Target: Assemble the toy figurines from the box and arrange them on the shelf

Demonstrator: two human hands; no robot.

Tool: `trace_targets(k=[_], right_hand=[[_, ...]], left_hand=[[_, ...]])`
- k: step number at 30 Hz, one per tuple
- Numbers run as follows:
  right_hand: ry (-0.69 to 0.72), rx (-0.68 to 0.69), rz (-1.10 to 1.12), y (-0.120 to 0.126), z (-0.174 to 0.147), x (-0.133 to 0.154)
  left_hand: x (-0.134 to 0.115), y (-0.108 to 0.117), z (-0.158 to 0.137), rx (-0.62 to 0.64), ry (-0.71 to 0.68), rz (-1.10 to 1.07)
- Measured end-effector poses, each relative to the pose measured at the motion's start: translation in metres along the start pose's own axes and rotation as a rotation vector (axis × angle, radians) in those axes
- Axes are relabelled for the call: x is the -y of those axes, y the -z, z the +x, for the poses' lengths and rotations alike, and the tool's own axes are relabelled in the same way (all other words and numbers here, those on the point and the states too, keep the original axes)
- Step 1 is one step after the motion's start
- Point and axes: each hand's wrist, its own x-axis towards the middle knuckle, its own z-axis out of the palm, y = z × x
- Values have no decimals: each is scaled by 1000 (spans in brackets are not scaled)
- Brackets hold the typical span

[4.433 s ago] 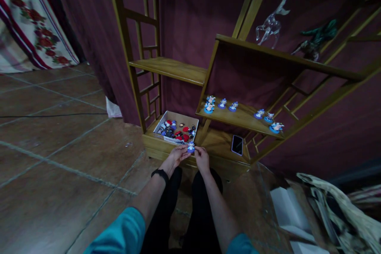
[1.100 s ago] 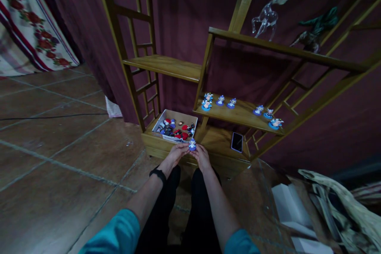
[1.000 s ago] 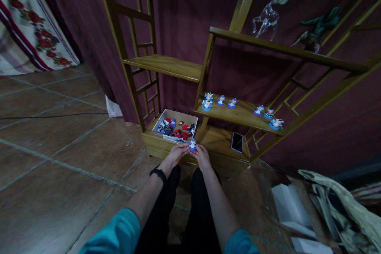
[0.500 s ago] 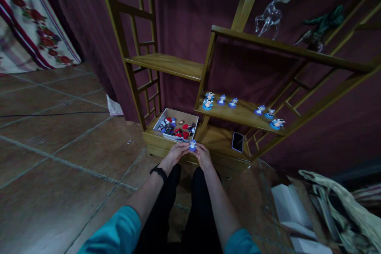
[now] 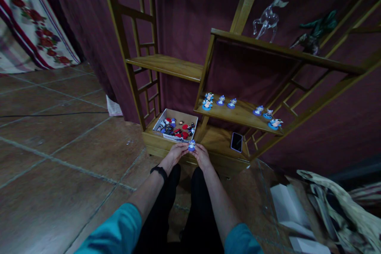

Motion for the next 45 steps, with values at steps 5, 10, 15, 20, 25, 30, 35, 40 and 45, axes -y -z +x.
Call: trace_targets(k=[5,10,15,20,25,30,35,40,45], right_hand=[[-2,-44,-17,0,3,-2],[-14,-33,-41,1,4,-2],[-6,-4,-100,2,5,-3],[45,-26,-214,2,6,-4],[95,13,-252,1,3,-3],[129,-60,-262,-1,2,-3],[119,-80,-248,-2,0,0],[115,-86,-261,-2,-1,0],[125,-94,-292,2,3,-3]], left_hand=[[-2,-2,-2,9,16,-2],[-2,-2,-3,44,40,33],[-2,-3,-1,77,-1,36],[-3,-3,0,25,-62,36],[-3,-3,-1,-31,-62,17],[-6,-3,-4,40,13,-27],[-6,-4,-7,76,6,-23],[-5,-4,-6,84,37,-2],[-4,-1,-4,84,94,1]])
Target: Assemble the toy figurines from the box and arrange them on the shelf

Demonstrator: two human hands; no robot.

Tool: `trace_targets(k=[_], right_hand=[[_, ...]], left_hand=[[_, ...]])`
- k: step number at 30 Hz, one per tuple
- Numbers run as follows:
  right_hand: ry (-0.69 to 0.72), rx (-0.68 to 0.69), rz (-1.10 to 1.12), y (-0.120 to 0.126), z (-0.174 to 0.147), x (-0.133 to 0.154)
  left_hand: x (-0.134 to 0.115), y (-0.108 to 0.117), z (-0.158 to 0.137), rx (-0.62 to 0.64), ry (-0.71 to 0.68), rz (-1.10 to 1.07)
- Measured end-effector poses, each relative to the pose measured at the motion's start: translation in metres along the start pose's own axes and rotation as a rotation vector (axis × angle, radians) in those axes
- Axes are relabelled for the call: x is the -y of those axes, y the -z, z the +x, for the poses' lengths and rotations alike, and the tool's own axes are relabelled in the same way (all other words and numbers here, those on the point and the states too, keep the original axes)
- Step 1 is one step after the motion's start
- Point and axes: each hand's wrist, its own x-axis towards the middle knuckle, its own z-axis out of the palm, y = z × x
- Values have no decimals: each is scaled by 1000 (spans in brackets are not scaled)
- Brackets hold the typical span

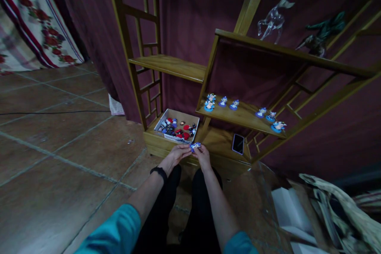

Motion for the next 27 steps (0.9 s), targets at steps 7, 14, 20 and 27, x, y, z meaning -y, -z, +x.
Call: trace_targets(k=[7,14,20,27], right_hand=[[26,21,-71,2,3,-4],[53,16,-93,3,7,-7],[60,12,-35,1,6,-9],[86,105,34,0,1,-3]], left_hand=[[1,2,1,-27,0,3],[1,3,2,-18,-1,8],[2,4,5,20,0,-32],[0,4,1,32,-20,-60]])
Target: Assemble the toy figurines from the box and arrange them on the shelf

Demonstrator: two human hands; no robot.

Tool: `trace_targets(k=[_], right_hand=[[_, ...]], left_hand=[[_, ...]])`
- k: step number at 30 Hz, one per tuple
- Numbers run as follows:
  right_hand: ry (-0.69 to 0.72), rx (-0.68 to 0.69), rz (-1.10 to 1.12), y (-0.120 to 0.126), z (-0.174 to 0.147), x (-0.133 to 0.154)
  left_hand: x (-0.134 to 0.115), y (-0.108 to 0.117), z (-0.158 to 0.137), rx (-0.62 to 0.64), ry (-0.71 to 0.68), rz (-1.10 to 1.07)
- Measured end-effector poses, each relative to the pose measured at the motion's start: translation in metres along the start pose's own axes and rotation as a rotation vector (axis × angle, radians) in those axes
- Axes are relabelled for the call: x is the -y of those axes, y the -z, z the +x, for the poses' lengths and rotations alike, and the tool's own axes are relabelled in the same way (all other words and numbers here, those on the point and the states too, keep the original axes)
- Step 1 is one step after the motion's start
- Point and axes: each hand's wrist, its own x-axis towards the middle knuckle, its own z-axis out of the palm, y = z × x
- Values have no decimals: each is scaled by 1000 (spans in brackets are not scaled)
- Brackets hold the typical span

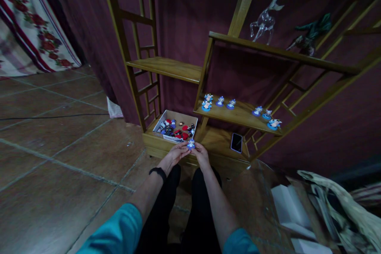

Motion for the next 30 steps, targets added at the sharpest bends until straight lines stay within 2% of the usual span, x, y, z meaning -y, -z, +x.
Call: trace_targets(k=[15,30], right_hand=[[50,-32,-71,1,1,-2],[120,1,-112,6,8,-16]], left_hand=[[1,-2,2,-16,29,-11],[-2,-3,0,44,-21,7]])
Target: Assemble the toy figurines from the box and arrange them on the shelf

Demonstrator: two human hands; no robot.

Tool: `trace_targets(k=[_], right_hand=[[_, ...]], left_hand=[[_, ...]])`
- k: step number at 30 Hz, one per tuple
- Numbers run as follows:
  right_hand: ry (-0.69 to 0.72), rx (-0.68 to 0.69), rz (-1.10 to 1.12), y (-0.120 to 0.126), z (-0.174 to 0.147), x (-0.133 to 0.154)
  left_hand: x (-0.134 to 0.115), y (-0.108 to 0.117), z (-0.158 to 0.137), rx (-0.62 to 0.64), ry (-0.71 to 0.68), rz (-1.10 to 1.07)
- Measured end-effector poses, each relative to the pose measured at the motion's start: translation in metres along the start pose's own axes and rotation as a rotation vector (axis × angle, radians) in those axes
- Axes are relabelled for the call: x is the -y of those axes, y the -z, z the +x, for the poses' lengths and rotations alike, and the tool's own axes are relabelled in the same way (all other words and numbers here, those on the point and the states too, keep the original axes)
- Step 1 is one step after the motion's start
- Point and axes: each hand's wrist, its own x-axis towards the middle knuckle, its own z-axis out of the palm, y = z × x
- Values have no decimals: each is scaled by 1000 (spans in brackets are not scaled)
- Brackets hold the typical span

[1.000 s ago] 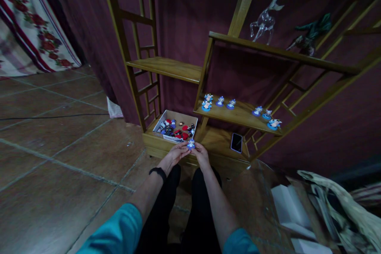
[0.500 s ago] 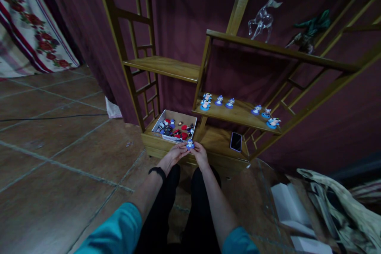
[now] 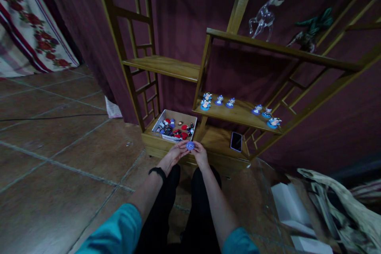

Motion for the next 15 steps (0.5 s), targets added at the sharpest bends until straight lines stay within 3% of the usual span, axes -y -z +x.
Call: trace_targets(k=[7,15], right_hand=[[43,10,-45,2,1,0],[-12,-8,-35,-1,-2,5]], left_hand=[[-2,0,-1,11,-13,-8],[-1,0,-3,-41,-13,1]])
